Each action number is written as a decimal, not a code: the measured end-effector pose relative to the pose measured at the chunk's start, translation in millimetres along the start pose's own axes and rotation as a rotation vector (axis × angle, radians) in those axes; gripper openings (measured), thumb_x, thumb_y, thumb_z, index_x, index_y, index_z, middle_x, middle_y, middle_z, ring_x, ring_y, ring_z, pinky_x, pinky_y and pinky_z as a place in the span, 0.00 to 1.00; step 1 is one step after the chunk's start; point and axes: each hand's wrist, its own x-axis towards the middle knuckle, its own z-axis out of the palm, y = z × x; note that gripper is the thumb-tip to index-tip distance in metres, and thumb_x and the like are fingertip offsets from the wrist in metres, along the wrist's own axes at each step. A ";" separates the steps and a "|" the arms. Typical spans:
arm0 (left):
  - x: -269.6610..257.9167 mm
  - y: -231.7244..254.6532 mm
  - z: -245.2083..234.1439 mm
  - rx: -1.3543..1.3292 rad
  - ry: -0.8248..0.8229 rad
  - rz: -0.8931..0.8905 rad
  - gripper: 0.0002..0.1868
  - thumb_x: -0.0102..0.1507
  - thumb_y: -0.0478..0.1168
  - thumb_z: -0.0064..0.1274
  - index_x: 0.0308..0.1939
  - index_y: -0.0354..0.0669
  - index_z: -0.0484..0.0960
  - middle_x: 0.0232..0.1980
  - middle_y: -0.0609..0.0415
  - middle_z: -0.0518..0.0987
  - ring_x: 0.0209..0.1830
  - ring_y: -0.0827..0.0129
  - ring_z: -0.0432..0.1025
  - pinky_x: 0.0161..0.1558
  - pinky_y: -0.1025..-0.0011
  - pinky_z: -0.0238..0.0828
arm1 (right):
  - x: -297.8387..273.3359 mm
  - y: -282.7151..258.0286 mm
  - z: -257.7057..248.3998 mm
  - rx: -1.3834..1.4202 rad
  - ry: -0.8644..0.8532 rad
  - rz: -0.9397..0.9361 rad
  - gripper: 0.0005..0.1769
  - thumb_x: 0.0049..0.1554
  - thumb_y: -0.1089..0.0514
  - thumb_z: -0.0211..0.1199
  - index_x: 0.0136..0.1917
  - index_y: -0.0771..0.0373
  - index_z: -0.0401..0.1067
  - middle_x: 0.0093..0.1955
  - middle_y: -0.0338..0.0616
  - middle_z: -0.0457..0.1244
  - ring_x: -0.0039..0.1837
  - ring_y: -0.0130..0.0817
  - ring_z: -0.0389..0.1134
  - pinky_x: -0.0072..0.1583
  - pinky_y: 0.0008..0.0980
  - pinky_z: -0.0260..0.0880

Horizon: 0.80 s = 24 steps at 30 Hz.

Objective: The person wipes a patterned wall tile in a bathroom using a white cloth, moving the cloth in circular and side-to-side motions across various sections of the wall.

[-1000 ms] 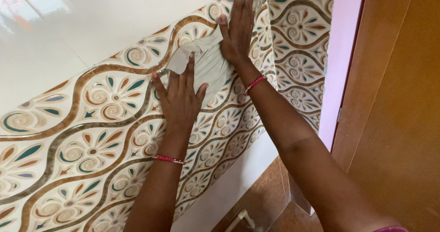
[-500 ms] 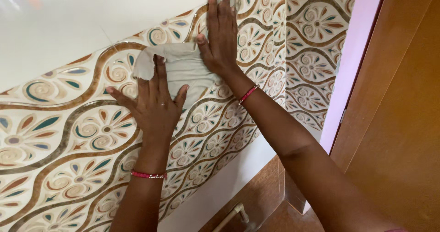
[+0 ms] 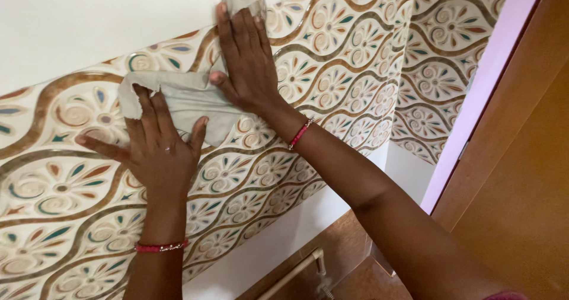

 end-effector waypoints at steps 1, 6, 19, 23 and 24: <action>-6.8 -12.9 -0.5 -0.067 -0.016 -0.021 0.43 0.77 0.74 0.30 0.68 0.39 0.77 0.76 0.51 0.73 0.60 0.63 0.74 0.68 0.30 0.08 | 1.9 -13.8 4.2 0.000 0.005 -0.014 0.53 0.66 0.21 0.22 0.86 0.62 0.33 0.86 0.58 0.44 0.84 0.57 0.44 0.84 0.52 0.35; -38.7 -72.4 -5.8 0.022 -0.056 -0.029 0.45 0.75 0.75 0.28 0.66 0.36 0.79 0.73 0.49 0.76 0.56 0.62 0.74 0.68 0.31 0.07 | 8.0 -80.3 17.8 0.065 -0.032 -0.047 0.54 0.66 0.20 0.21 0.87 0.62 0.34 0.85 0.57 0.46 0.84 0.55 0.47 0.85 0.51 0.38; -101.5 -152.2 -22.4 -0.166 -0.111 -0.115 0.44 0.77 0.70 0.35 0.62 0.24 0.75 0.71 0.33 0.73 0.67 0.46 0.68 0.68 0.27 0.13 | -6.5 -199.9 42.5 0.185 -0.170 -0.273 0.54 0.59 0.14 0.29 0.84 0.50 0.47 0.71 0.48 0.61 0.77 0.53 0.58 0.84 0.55 0.47; -103.6 -145.8 -18.3 -0.290 -0.142 -0.129 0.43 0.77 0.67 0.37 0.62 0.20 0.73 0.66 0.28 0.72 0.71 0.39 0.67 0.68 0.25 0.15 | -9.5 -186.8 34.1 0.075 -0.050 -0.268 0.54 0.60 0.14 0.32 0.85 0.48 0.45 0.73 0.49 0.58 0.78 0.55 0.57 0.83 0.56 0.45; -101.8 -143.1 -17.6 -0.299 -0.140 -0.121 0.43 0.77 0.66 0.37 0.63 0.19 0.73 0.65 0.27 0.71 0.73 0.38 0.66 0.68 0.25 0.15 | -9.7 -181.2 31.9 0.035 -0.051 -0.254 0.53 0.60 0.14 0.33 0.85 0.49 0.45 0.73 0.49 0.58 0.78 0.55 0.57 0.83 0.57 0.45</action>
